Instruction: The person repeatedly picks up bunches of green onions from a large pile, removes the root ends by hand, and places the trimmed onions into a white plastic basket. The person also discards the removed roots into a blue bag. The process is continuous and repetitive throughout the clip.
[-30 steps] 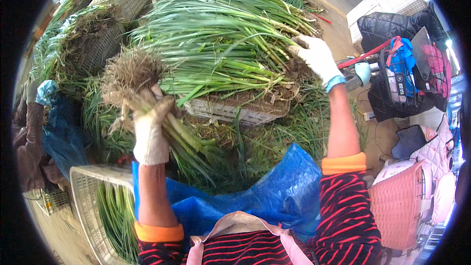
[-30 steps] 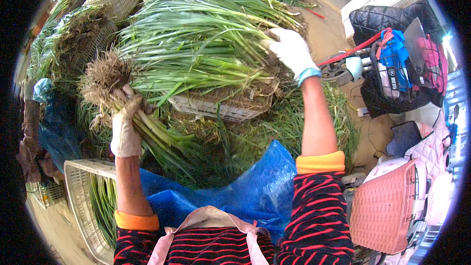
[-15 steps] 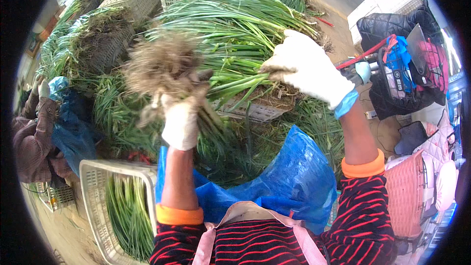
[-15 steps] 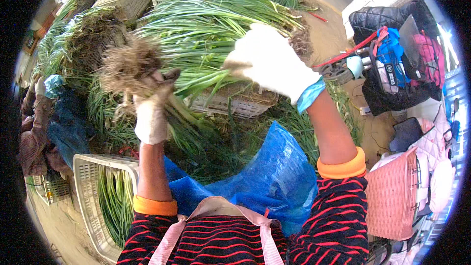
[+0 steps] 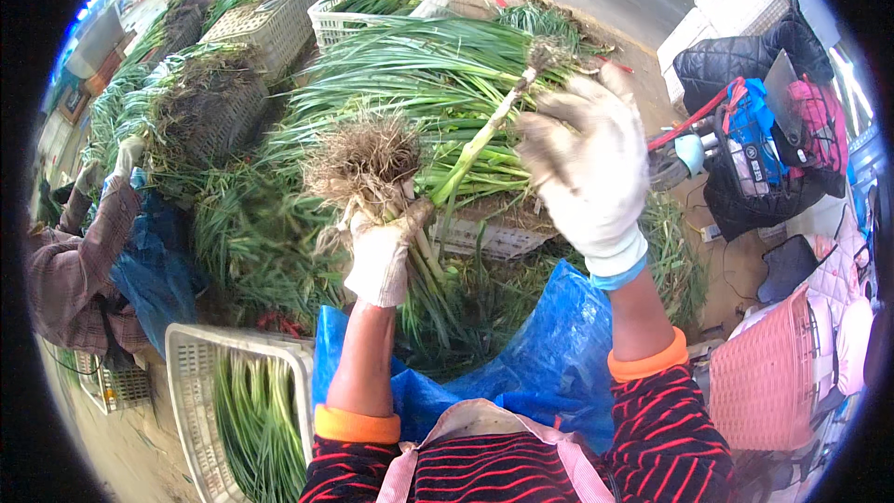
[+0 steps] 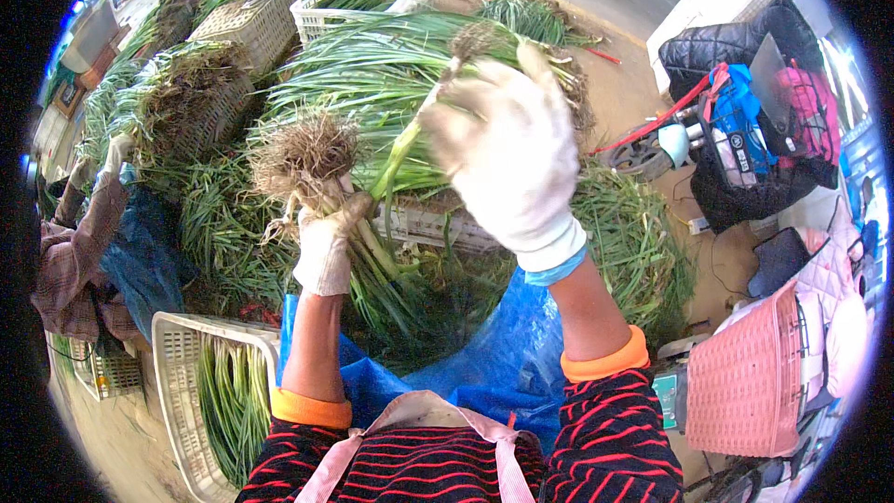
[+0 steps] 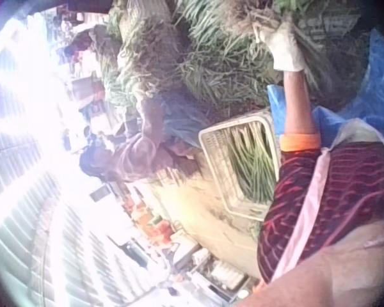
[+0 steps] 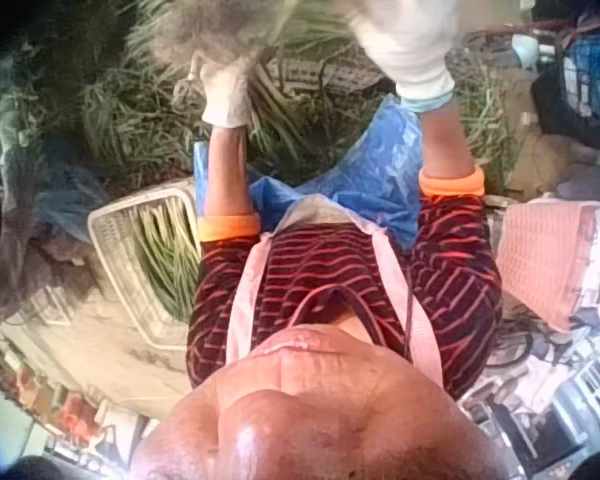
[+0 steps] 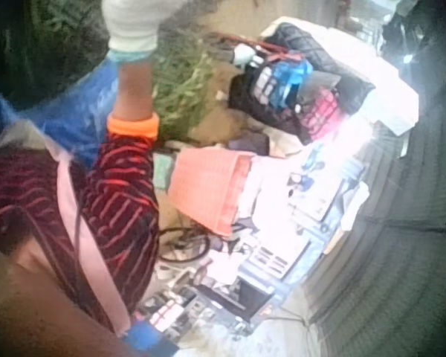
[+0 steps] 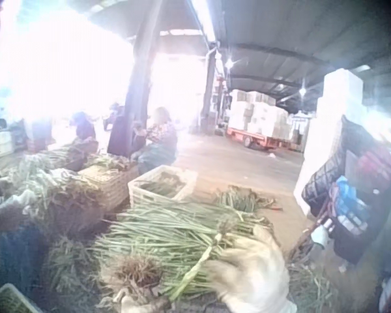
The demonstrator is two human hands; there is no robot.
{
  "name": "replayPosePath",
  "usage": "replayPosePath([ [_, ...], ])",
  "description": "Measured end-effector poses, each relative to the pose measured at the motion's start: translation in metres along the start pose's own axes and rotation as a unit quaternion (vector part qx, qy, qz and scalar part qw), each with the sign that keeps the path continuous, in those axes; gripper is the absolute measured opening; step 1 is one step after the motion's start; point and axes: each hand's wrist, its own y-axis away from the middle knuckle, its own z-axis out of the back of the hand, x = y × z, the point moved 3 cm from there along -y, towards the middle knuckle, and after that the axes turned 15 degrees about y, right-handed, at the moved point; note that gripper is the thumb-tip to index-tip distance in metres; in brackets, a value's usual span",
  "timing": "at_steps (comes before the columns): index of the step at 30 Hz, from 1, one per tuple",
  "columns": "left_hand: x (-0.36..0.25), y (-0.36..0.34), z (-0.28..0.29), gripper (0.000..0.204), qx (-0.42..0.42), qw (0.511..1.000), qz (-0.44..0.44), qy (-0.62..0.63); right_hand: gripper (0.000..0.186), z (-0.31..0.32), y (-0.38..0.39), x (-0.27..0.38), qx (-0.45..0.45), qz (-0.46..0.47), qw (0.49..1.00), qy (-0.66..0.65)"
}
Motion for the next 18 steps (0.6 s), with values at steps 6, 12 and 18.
replayPosePath([
  [6,-0.012,0.014,-0.014,0.042,0.063,0.986,0.006,-0.157,0.029,-0.035,0.015,0.022,0.230,0.134,0.954,-0.135],
  [12,-0.013,0.015,-0.014,0.031,0.093,0.950,0.030,-0.296,0.012,-0.036,0.020,-0.004,0.168,0.048,0.984,-0.037],
  [18,-0.007,0.009,0.006,0.035,0.076,0.934,-0.026,-0.349,0.013,-0.026,0.030,-0.107,0.064,-0.008,0.970,0.234],
])
